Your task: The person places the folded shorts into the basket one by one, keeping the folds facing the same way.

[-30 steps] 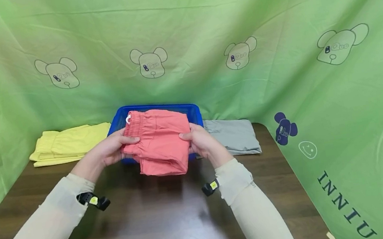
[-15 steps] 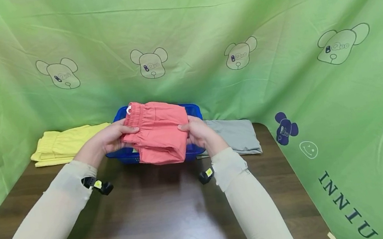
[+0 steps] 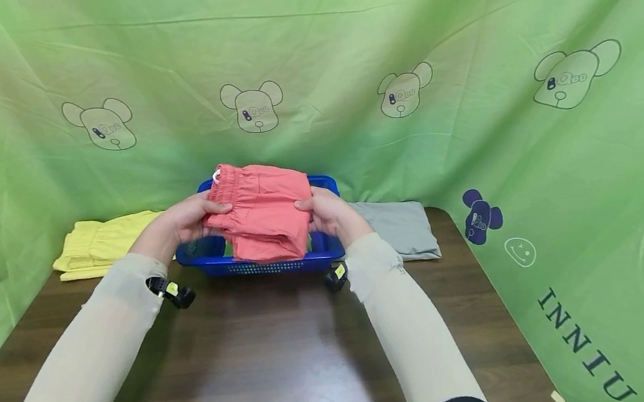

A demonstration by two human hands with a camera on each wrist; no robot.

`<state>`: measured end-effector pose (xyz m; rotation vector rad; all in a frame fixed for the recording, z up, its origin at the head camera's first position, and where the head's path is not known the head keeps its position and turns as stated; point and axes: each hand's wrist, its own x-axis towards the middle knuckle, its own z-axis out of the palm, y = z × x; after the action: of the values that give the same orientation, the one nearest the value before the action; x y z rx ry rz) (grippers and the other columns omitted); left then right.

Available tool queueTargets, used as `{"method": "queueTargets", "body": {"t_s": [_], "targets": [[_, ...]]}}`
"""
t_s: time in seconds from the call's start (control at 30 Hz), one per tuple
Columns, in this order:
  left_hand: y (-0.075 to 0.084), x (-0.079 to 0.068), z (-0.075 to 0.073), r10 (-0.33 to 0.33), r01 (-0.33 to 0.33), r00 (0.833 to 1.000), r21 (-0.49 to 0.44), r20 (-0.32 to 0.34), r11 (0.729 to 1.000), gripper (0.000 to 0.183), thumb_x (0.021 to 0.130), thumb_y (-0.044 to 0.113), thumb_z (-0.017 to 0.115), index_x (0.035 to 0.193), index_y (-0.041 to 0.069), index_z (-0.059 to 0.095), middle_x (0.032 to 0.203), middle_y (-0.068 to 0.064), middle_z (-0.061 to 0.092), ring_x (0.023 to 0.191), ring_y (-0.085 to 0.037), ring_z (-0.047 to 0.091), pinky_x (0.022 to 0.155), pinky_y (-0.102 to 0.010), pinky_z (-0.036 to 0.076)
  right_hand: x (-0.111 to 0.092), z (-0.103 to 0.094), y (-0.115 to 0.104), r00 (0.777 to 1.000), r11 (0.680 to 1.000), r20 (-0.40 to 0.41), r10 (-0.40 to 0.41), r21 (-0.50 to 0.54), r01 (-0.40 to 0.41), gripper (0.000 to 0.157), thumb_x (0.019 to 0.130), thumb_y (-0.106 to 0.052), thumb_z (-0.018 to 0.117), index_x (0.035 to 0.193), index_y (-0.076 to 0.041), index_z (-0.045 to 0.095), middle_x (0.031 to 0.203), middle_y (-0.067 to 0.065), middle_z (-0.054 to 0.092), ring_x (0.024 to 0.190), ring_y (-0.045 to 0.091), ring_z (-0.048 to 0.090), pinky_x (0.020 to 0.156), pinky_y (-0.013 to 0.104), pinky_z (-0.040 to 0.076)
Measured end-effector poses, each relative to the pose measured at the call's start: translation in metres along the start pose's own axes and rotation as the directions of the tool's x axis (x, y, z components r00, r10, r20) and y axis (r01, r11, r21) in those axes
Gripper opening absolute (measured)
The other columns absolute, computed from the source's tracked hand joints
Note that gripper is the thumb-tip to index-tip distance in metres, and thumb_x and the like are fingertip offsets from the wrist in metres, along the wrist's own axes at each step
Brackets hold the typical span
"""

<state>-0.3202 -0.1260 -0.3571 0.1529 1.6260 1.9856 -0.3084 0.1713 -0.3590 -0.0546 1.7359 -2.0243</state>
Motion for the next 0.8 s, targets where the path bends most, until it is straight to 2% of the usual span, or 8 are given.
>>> {"method": "queueTargets", "body": {"t_s": [0.37, 0.57, 0.8], "targets": [[0.002, 0.016, -0.011, -0.011, 0.010, 1.000, -0.033, -0.028, 0.999, 0.049, 0.106, 0.003, 0.050, 0.150, 0.008, 0.029, 0.099, -0.009, 0.069, 0.078, -0.021, 0.075, 0.070, -0.038, 0.063, 0.021, -0.002, -0.002, 0.999, 0.999, -0.019, 0.031, 0.011, -0.031, 0.042, 0.108, -0.005, 0.044, 0.149, -0.009, 0.039, 0.105, 0.006, 0.067, 0.083, 0.019, 0.072, 0.067, 0.036, 0.062], [0.000, 0.021, -0.015, -0.022, 0.021, 0.998, -0.007, -0.063, 1.000, 0.052, 0.107, 0.005, 0.049, 0.154, 0.009, 0.027, 0.098, -0.007, 0.068, 0.076, -0.020, 0.074, 0.069, -0.037, 0.063, 0.026, -0.001, -0.003, 0.998, 0.999, -0.042, 0.052, 0.012, -0.052, 0.045, 0.108, -0.005, 0.043, 0.152, -0.010, 0.037, 0.111, 0.008, 0.064, 0.083, 0.019, 0.072, 0.067, 0.037, 0.061], [0.000, 0.031, -0.015, -0.046, 0.046, 0.995, -0.005, -0.092, 0.999, 0.054, 0.105, 0.004, 0.051, 0.154, 0.008, 0.027, 0.094, -0.007, 0.068, 0.075, -0.020, 0.074, 0.068, -0.037, 0.063, 0.032, -0.002, -0.001, 0.995, 0.997, -0.075, 0.073, 0.007, -0.073, 0.042, 0.108, -0.005, 0.043, 0.150, -0.009, 0.039, 0.107, 0.007, 0.065, 0.084, 0.020, 0.071, 0.069, 0.036, 0.061]]}}
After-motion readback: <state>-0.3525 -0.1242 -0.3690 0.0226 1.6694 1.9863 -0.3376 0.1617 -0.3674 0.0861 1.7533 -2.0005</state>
